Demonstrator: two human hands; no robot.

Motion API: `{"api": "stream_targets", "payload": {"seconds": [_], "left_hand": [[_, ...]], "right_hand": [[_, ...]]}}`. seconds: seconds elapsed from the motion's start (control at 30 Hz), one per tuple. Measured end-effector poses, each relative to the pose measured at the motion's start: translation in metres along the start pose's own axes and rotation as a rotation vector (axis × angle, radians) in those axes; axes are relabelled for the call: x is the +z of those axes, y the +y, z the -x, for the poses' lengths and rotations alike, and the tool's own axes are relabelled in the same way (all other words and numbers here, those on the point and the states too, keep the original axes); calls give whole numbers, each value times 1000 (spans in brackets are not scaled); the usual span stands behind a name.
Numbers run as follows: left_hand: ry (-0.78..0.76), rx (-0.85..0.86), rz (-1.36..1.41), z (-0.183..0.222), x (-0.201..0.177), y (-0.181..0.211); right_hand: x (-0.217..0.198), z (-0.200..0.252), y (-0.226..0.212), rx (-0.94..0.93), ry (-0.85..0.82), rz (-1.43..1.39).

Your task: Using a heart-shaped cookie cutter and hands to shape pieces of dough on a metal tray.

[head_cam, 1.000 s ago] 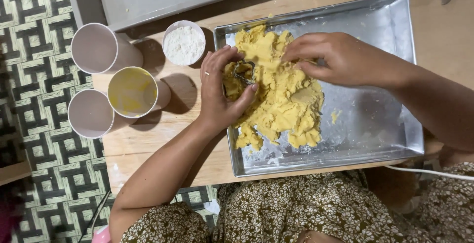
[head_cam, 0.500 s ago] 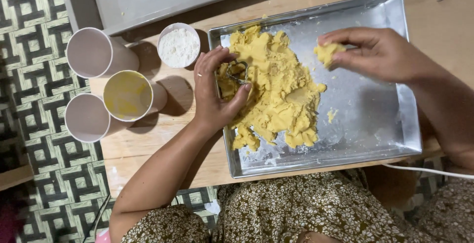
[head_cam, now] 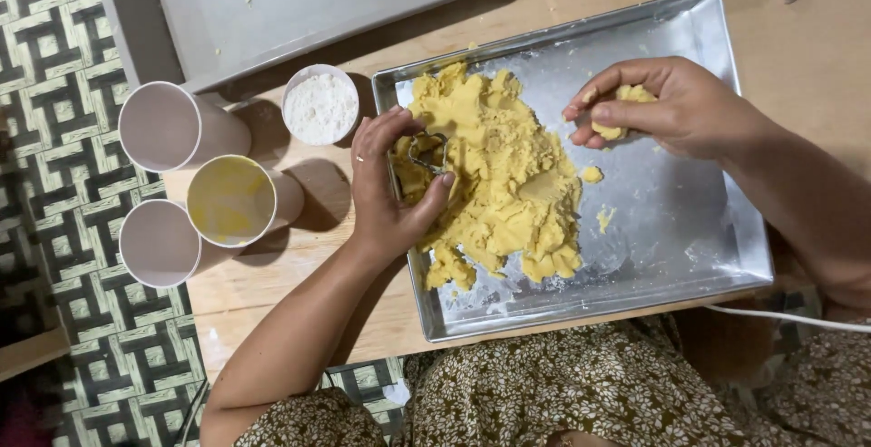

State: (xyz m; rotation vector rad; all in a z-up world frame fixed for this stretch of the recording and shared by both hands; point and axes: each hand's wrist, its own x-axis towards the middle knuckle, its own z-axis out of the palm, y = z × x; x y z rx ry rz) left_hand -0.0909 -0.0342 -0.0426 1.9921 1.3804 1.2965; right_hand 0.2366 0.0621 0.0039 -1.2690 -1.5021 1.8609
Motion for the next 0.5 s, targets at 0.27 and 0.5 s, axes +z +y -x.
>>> {"api": "stream_targets", "payload": {"seconds": [0.27,0.5], "left_hand": [[4,15,10,-2,-1,1],[4,24,8,-3,-2,2]], "right_hand": [[-30,-8,40,-179,-160,-134],[-21,-6,33,-152,93,-83]]}}
